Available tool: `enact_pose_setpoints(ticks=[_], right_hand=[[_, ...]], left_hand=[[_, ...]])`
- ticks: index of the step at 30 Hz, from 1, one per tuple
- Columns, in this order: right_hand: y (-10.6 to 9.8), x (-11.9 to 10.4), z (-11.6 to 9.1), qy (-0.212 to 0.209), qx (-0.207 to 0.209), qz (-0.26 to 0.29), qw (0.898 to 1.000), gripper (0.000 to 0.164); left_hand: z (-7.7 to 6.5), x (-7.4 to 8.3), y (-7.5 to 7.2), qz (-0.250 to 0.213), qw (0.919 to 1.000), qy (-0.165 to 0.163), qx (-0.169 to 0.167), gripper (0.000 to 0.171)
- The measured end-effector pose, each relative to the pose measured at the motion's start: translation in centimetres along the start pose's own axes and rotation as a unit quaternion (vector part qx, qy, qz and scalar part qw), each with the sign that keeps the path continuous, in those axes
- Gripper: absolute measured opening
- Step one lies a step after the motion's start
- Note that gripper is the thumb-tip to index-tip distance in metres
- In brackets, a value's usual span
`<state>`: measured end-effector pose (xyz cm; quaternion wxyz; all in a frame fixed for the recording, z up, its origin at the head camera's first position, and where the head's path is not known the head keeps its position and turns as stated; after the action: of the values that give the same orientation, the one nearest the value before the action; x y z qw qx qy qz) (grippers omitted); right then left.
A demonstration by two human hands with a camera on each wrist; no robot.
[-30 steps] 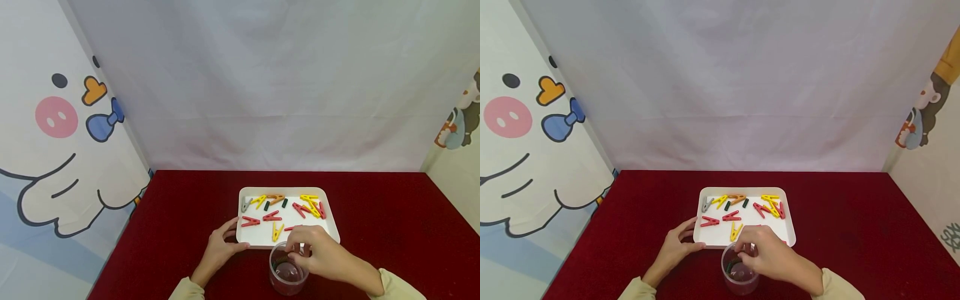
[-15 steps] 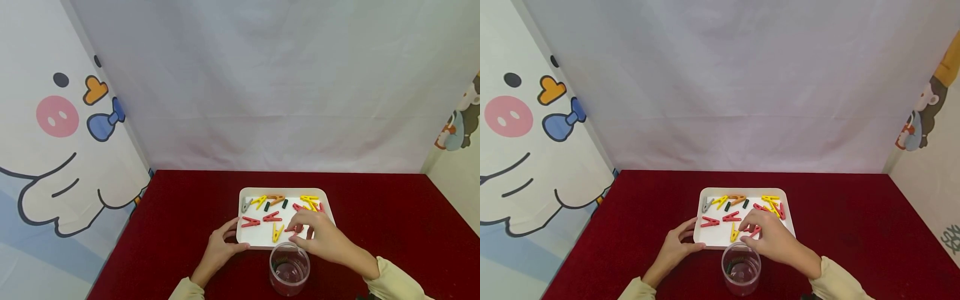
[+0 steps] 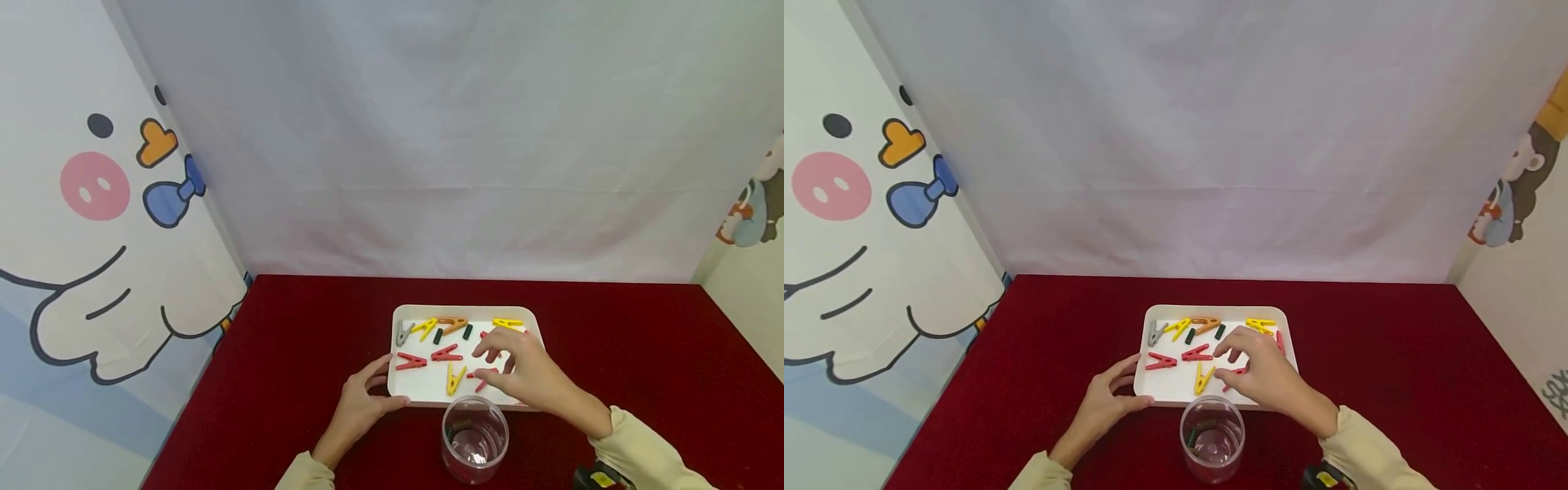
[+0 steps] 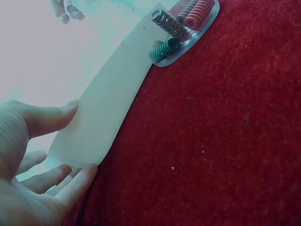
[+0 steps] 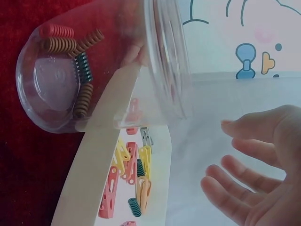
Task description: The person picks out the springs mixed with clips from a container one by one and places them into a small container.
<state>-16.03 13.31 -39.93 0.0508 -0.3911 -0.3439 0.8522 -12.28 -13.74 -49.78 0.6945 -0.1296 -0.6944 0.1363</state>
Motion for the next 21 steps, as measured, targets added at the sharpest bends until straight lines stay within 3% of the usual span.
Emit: enact_pose_setpoints(ticks=[21], right_hand=[[0.1, 2.2, 0.3, 0.056, 0.007, -0.01, 0.998, 0.021]], left_hand=[[0.1, -0.1, 0.1, -0.009, 1.0, -0.002, 0.003, 0.078]])
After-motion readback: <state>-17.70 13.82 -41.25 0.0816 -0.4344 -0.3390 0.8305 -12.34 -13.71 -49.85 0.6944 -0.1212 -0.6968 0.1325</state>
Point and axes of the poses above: each hand's wrist, its own z-axis towards the middle knuckle, its own y-axis out of the palm, x = y × z, the point moved 1 cm from there along z, towards the middle knuckle, and after that the axes turned 3 degrees about z, right-handed, at the moved point
